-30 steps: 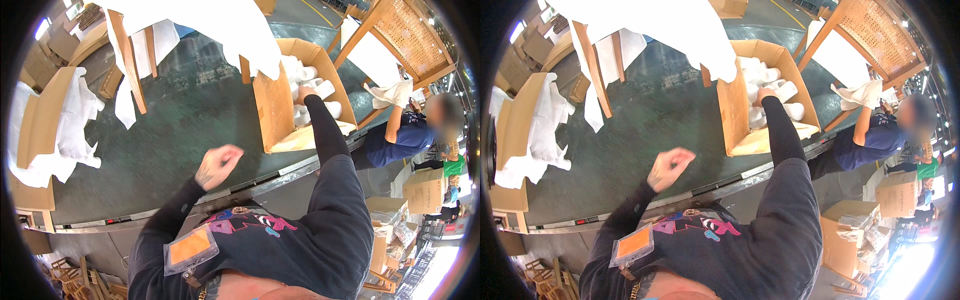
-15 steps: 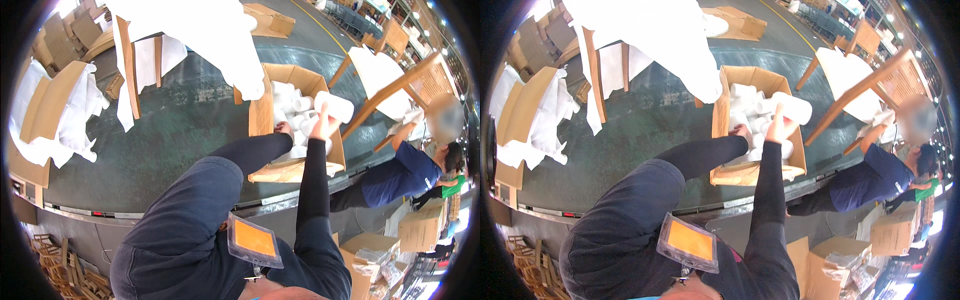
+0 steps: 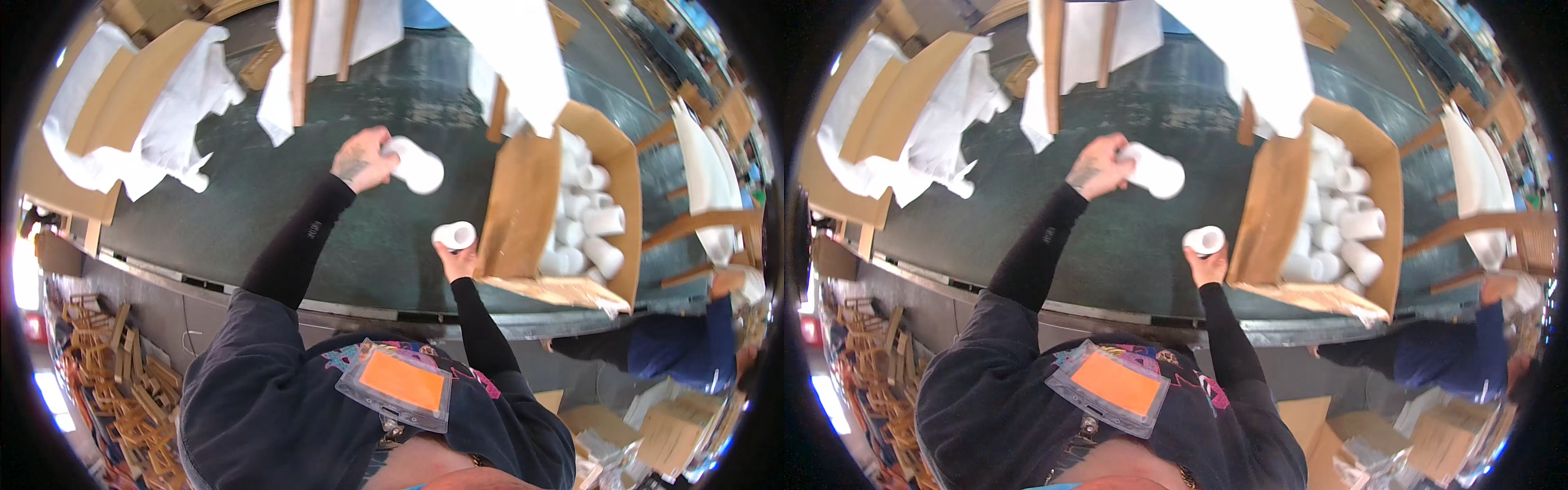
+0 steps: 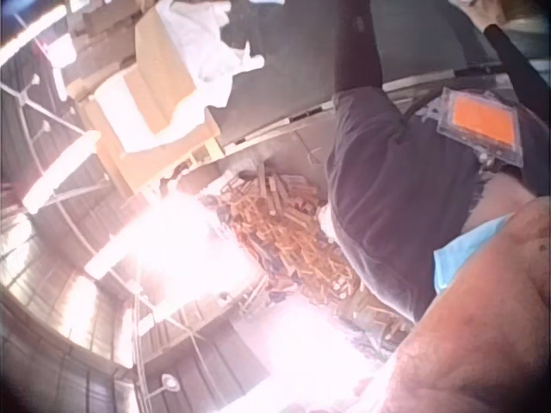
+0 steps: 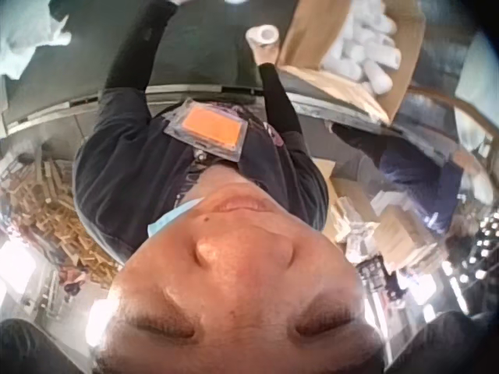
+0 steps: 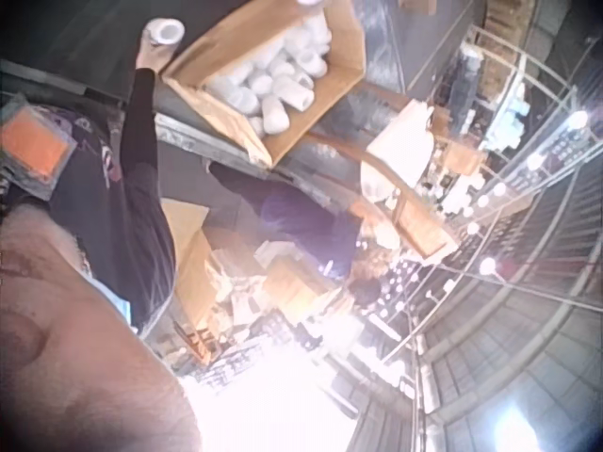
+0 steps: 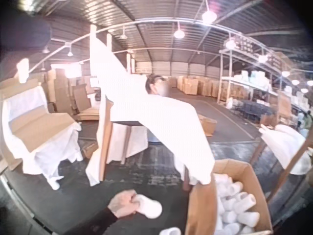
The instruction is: The person wraps wooden chairs with white protective foam and bubble wrap on a conveyor belt. They place foam rolls on the chair legs, cover the chair with a foam sheet, and add bubble wrap before moving the wrapped chair aside.
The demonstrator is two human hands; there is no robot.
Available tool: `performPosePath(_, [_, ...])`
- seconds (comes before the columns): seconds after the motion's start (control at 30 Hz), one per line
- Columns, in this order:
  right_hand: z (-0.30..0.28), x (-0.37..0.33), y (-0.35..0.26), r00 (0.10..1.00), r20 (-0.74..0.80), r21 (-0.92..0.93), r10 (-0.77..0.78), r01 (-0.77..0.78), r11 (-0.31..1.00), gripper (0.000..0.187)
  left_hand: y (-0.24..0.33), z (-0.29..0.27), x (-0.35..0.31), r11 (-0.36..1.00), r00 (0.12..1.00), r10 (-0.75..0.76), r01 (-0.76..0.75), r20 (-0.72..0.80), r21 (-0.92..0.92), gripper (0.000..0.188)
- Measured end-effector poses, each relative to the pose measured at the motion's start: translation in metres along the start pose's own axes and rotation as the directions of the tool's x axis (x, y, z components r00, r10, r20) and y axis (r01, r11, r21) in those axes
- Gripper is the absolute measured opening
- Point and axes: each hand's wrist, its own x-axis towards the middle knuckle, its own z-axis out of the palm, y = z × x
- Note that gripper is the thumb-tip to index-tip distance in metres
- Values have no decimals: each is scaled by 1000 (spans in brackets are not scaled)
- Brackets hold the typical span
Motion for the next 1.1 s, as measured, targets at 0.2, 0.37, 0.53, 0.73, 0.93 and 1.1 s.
performPosePath(0.2, [33, 23, 36, 922, -370, -203, 117, -203, 958, 90, -126, -4, 1, 885, 999, 46, -55, 29, 462, 35])
performPosePath(0.37, [102, -49, -51, 985, 30, 164, 169, -172, 971, 112, -173, -13, -1, 870, 968, -22, -104, 250, 482, 23])
performPosePath(0.53, [164, 0, -187, 860, 465, 84, -210, 193, 977, 84, -142, -64, 21, 969, 779, -92, -73, 620, 236, 31])
performPosePath(0.73, [203, -5, -171, 888, 426, 240, -173, 73, 968, 73, -179, -191, 136, 977, 694, 73, -193, -717, -88, 48])
performPosePath(0.93, [230, -36, -182, 672, 722, 134, -166, 100, 986, 72, -220, -200, 228, 914, 877, -2, 197, -481, 355, 67])
performPosePath(1.1, [226, -30, -187, 683, 707, 162, -185, 98, 982, 68, -287, -191, 217, 933, 727, -220, 351, -650, 77, 35])
